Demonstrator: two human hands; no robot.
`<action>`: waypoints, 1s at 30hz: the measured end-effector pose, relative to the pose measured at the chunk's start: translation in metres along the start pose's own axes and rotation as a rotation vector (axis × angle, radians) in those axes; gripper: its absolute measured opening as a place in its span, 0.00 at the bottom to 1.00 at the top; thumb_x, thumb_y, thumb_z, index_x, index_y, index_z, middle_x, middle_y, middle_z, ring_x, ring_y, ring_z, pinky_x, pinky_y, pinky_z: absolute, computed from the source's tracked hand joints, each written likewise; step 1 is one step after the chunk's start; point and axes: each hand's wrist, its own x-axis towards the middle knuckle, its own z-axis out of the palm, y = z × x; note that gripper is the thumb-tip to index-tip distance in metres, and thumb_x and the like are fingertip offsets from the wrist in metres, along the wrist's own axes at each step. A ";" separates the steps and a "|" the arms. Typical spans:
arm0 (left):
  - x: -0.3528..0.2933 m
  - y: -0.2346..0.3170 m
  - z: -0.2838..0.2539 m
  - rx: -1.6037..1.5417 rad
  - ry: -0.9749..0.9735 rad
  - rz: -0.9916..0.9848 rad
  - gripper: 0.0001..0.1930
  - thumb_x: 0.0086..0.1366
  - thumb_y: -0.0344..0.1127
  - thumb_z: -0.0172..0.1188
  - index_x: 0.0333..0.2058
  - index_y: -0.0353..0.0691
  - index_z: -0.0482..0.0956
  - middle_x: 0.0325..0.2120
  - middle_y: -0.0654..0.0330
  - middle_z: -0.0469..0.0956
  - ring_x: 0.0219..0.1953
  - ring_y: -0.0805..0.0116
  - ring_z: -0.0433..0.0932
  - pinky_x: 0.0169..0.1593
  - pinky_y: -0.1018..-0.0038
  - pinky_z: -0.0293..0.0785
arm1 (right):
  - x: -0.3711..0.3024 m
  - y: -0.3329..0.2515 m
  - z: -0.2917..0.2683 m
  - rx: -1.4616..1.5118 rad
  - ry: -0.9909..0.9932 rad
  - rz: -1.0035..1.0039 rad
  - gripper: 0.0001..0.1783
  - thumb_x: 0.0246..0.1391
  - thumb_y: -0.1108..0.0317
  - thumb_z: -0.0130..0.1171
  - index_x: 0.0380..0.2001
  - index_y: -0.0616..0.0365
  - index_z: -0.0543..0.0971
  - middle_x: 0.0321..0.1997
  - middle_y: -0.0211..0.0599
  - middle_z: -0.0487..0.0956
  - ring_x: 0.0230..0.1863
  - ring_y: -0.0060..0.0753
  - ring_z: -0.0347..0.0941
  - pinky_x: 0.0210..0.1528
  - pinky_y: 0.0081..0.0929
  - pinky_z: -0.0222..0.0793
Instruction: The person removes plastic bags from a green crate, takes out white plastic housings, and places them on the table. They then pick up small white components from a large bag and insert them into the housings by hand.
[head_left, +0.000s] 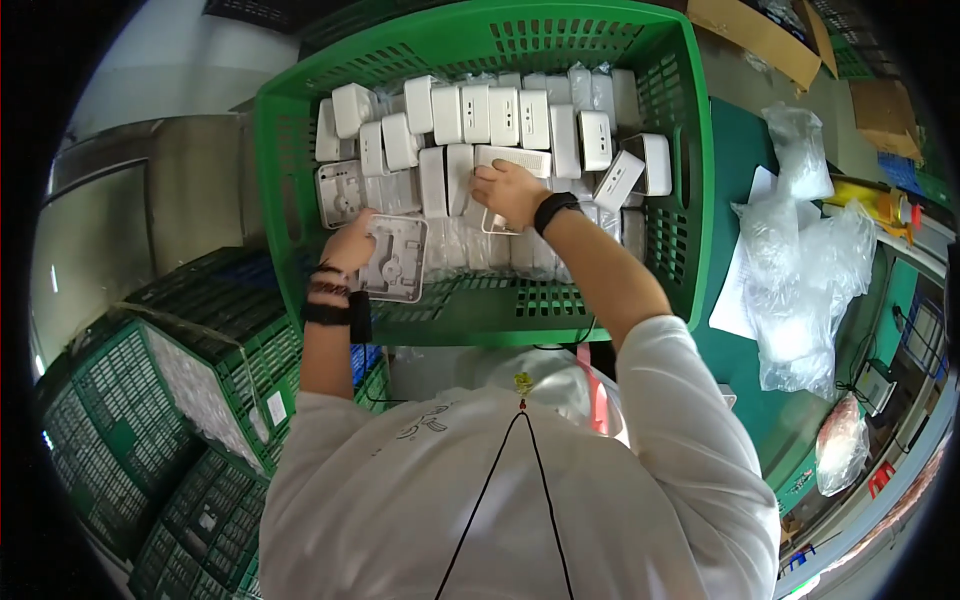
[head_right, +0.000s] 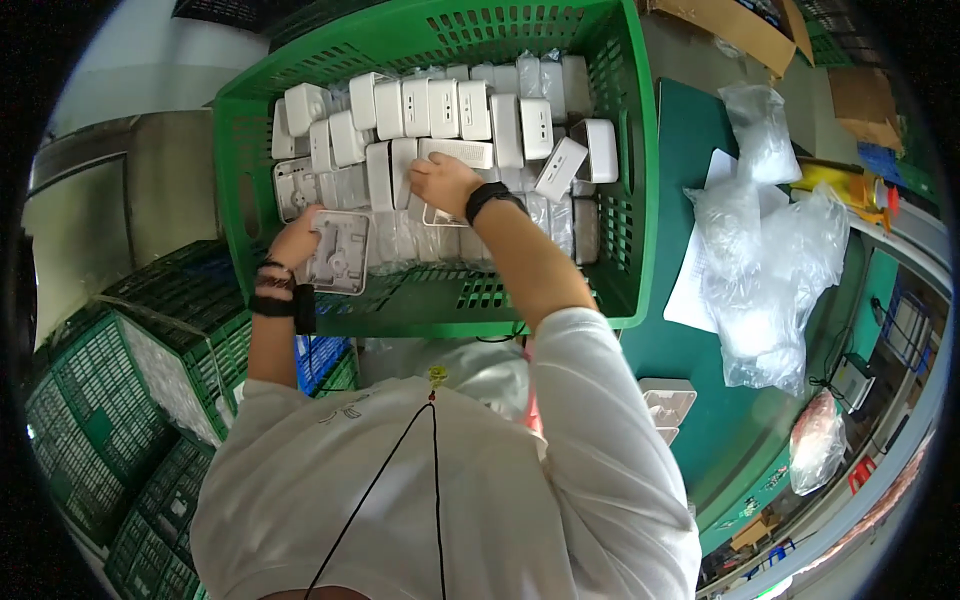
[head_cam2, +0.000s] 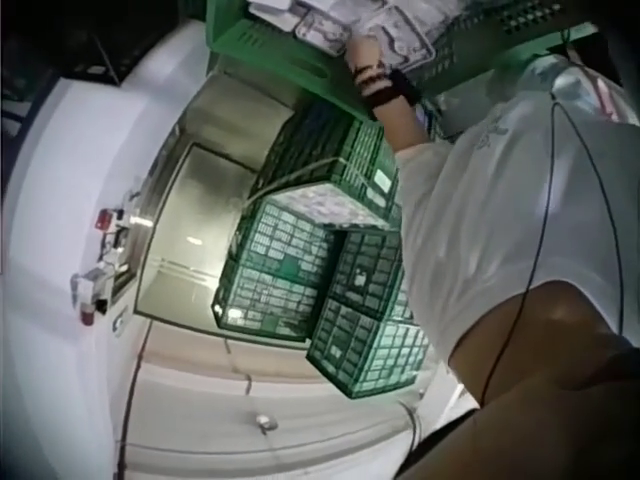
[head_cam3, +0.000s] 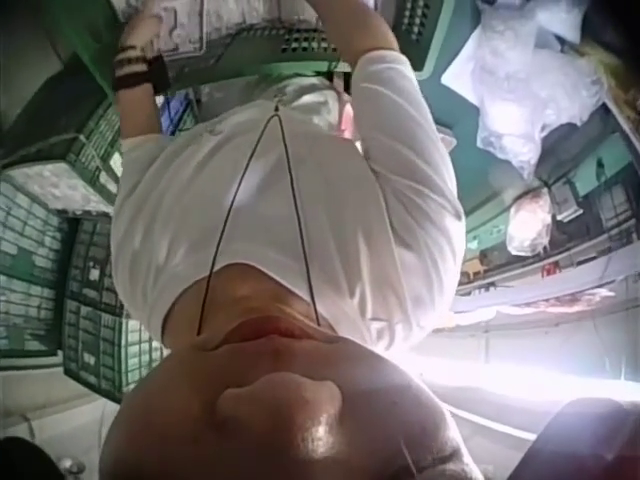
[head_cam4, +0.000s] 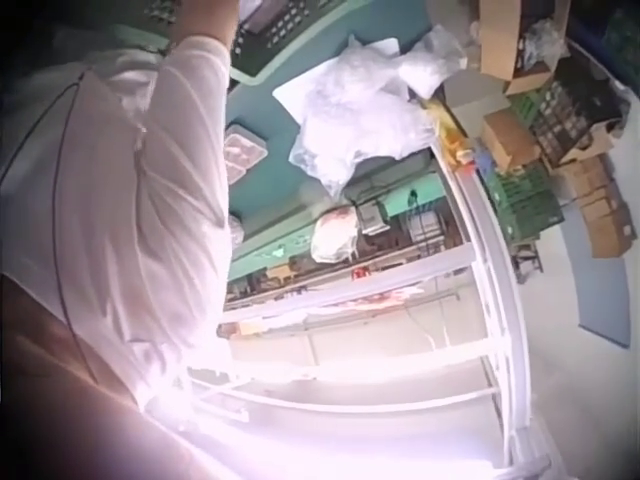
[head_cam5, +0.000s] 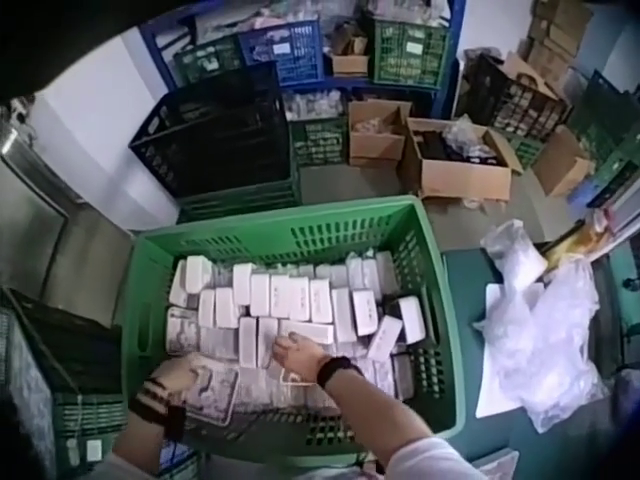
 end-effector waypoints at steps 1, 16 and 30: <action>-0.017 0.011 -0.019 -0.165 0.014 0.045 0.22 0.56 0.30 0.44 0.52 0.45 0.61 0.38 0.48 0.73 0.36 0.52 0.73 0.38 0.65 0.68 | -0.011 0.003 -0.004 0.005 0.073 0.002 0.13 0.36 0.64 0.53 0.31 0.51 0.73 0.38 0.28 0.69 0.42 0.29 0.65 0.45 0.24 0.60; -0.114 0.371 -0.057 -0.411 -0.294 1.159 0.20 0.58 0.24 0.42 0.51 0.40 0.62 0.39 0.62 0.69 0.38 0.76 0.66 0.44 0.82 0.62 | -0.371 -0.097 -0.240 -0.204 0.607 1.578 0.05 0.42 0.73 0.54 0.27 0.55 0.75 0.26 0.33 0.70 0.27 0.38 0.69 0.26 0.31 0.66; -0.204 0.677 0.292 0.000 -0.648 1.502 0.15 0.59 0.35 0.48 0.44 0.37 0.65 0.31 0.50 0.74 0.33 0.57 0.74 0.37 0.69 0.69 | -0.642 -0.355 -0.163 -0.327 0.144 2.441 0.08 0.40 0.72 0.50 0.25 0.47 0.76 0.28 0.26 0.72 0.33 0.31 0.71 0.29 0.27 0.69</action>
